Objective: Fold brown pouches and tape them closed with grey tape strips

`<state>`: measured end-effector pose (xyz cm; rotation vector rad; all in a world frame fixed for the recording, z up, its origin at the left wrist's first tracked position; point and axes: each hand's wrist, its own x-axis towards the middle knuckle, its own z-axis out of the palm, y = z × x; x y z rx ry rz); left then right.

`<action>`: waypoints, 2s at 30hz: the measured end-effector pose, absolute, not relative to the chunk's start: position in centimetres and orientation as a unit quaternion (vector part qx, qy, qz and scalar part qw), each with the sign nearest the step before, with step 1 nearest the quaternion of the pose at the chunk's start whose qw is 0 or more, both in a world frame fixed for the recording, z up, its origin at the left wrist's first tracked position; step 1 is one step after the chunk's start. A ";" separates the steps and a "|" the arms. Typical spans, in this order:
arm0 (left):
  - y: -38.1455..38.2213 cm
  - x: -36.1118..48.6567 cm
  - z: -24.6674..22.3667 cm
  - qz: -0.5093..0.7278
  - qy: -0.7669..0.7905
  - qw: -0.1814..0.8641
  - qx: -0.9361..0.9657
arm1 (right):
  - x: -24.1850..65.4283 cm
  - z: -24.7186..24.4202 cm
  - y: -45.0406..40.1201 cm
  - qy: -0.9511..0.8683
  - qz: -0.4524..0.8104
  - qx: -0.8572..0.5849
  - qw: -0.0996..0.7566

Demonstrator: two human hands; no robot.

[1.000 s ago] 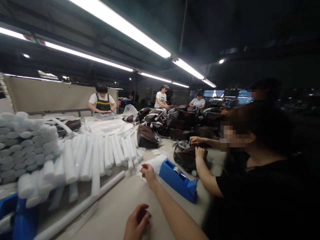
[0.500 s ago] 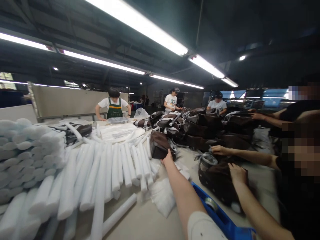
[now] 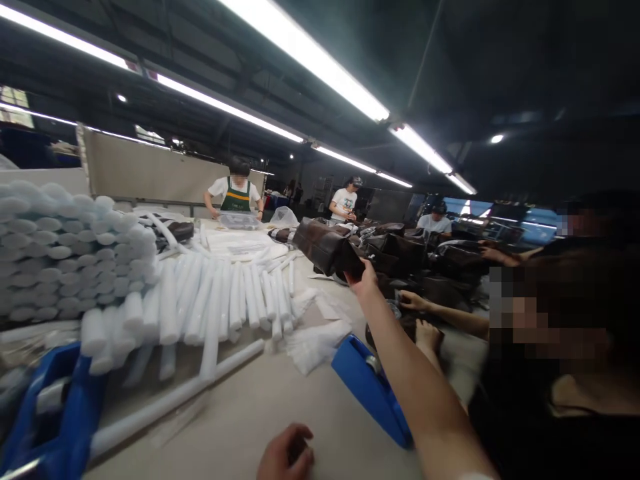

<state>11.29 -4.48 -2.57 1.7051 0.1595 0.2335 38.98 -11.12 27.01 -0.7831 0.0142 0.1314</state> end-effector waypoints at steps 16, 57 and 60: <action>-2.6 -9.2 13.2 0.231 0.123 0.780 0.569 | -4.8 6.8 -18.1 0.046 0.188 -0.317 0.928; -2.5 -13.3 6.9 0.119 0.133 -0.067 0.982 | 10.8 6.9 -16.5 -0.800 -0.130 -0.575 0.114; -3.6 -13.6 5.5 0.144 0.134 -0.086 0.977 | 11.5 5.6 -17.3 -0.815 -0.149 -0.541 0.147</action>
